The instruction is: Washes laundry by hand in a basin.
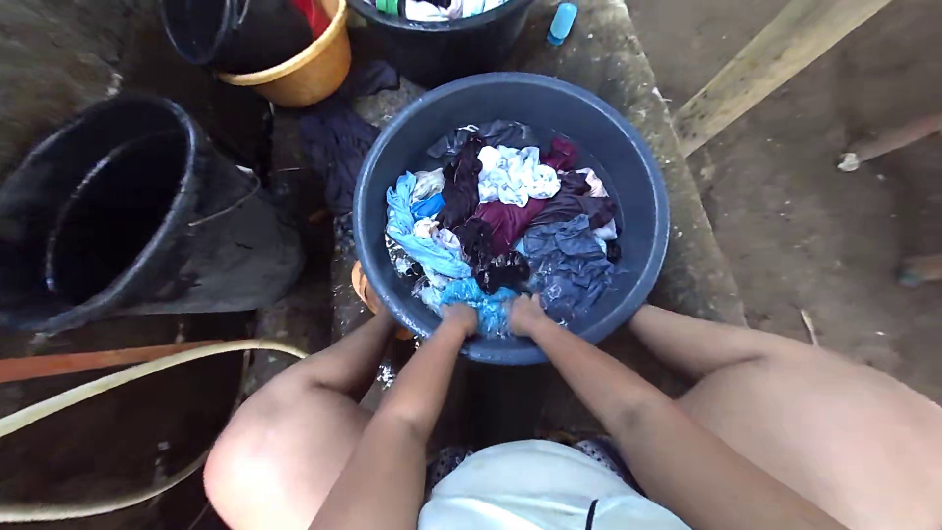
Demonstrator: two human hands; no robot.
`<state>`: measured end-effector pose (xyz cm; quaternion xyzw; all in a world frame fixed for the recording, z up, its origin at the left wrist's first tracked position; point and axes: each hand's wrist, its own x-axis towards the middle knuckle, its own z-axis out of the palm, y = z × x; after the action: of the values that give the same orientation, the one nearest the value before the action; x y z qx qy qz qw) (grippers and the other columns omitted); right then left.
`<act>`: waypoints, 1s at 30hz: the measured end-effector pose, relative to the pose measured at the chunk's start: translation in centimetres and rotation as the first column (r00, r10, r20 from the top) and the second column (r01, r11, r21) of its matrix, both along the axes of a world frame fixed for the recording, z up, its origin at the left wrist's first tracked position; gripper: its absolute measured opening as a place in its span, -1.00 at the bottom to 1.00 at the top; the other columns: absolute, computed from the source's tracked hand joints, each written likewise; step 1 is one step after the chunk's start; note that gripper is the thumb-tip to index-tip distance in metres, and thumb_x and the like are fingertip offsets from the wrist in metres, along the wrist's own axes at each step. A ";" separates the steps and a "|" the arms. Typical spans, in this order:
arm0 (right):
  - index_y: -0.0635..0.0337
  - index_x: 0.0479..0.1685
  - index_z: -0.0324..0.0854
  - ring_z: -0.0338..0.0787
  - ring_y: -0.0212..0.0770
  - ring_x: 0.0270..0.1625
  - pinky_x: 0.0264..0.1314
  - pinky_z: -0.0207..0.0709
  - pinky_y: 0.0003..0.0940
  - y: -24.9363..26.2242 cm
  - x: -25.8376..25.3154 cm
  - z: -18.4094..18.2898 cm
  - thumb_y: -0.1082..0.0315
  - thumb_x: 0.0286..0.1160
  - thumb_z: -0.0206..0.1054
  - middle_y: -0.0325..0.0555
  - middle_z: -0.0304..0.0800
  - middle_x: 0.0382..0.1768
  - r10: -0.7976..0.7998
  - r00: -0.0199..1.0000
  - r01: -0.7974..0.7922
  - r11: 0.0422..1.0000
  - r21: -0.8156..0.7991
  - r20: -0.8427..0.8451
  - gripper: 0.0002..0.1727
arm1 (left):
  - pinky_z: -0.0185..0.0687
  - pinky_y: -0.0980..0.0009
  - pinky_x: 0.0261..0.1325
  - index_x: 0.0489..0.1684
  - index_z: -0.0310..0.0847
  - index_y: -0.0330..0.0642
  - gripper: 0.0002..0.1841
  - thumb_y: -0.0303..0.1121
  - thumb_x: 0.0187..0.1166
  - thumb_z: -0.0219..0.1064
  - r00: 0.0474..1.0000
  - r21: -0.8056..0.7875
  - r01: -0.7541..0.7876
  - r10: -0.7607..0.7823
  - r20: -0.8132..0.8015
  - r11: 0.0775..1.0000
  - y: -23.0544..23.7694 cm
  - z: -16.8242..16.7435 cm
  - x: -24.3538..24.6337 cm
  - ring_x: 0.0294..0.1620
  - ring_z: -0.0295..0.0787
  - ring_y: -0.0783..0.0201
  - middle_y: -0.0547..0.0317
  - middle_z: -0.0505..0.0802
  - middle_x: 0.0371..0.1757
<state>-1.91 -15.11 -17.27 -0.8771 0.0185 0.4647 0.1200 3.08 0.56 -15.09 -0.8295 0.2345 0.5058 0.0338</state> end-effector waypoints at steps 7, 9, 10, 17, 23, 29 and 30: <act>0.58 0.39 0.50 0.56 0.22 0.54 0.67 0.32 0.09 -3.3 0.9 -0.7 0.42 0.75 0.16 0.46 0.56 0.43 -0.536 0.844 0.449 0.667 0.594 -0.037 -0.59 | 0.53 -0.08 0.37 0.23 0.63 -0.50 -0.55 -0.19 0.87 0.07 0.917 -0.479 -0.399 0.337 -0.213 0.782 -0.9 5.8 3.2 0.16 0.72 -0.13 -0.37 0.77 0.12; 0.37 0.59 0.36 0.58 0.02 0.49 0.53 0.44 -0.06 -2.9 0.9 0.6 0.26 0.90 -0.10 0.26 0.53 0.49 -0.808 0.543 0.661 0.246 0.709 -0.226 -0.52 | 0.61 0.04 0.10 0.09 0.64 -0.48 -0.58 -0.22 0.89 0.02 0.883 -0.630 -0.460 0.399 -0.249 0.625 -2.2 11.0 3.5 -0.12 0.68 0.04 -0.23 0.76 -0.11; 0.25 0.66 0.32 0.58 -0.01 0.48 0.48 0.48 -0.04 -2.5 0.9 0.9 0.16 0.93 -0.15 0.19 0.53 0.51 -0.845 0.433 0.691 0.089 0.717 -0.313 -0.49 | 0.59 0.07 0.00 0.01 0.64 -0.44 -0.59 -0.23 0.90 0.00 0.871 -0.694 -0.465 0.425 -0.246 0.550 -2.6 14.3 3.3 -0.19 0.66 0.09 -0.16 0.74 -0.18; -0.07 0.79 0.22 0.61 -0.04 0.50 0.48 0.54 0.07 1.0 2.1 3.8 -0.33 0.81 -0.44 0.01 0.59 0.52 -0.754 0.113 0.484 -0.527 0.699 -0.647 -0.20 | 0.84 0.44 -0.02 0.31 0.59 0.00 -0.68 -0.12 0.75 0.15 0.669 -0.712 -0.666 0.242 -0.702 -0.223 1.7 23.1 3.8 -0.11 0.85 0.46 0.34 0.89 -0.05; 0.49 0.24 0.58 0.66 0.01 0.35 0.42 0.57 -0.03 5.9 4.0 9.3 0.42 0.70 0.24 0.27 0.67 0.29 -0.987 0.104 0.199 -0.097 0.975 -0.119 -0.69 | 0.78 0.14 0.08 0.51 0.46 0.01 -0.31 0.33 0.76 -0.16 0.077 -0.347 -0.857 0.573 -0.816 -0.380 0.0 8.7 4.6 0.08 0.80 0.21 0.11 0.83 0.13; 0.47 -0.07 0.78 0.83 0.18 0.16 0.31 0.67 0.10 3.4 4.3 7.5 0.28 0.68 0.32 0.30 0.82 0.06 -0.764 0.251 0.097 0.630 0.770 0.594 -0.67 | 0.69 0.14 0.05 0.43 0.50 -0.18 -0.44 0.10 0.87 -0.09 0.143 -0.464 -0.853 0.748 -0.648 -0.238 -2.6 9.5 3.0 0.00 0.72 0.18 -0.01 0.78 0.07; 0.47 0.01 0.76 0.80 0.23 0.22 0.35 0.63 0.15 1.8 4.7 6.5 0.22 0.76 0.23 0.34 0.78 0.13 -0.760 0.266 0.208 0.646 0.735 0.593 -0.60 | 0.70 0.11 0.07 0.46 0.49 -0.14 -0.38 0.18 0.85 -0.16 0.210 -0.481 -0.863 0.757 -0.619 -0.154 -2.4 10.0 3.4 0.02 0.74 0.17 0.00 0.79 0.10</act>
<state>2.78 -13.30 -10.78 -0.8564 0.1106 -0.1352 0.4858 6.45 -1.86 -5.11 -0.6671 -0.1468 0.2987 -0.6665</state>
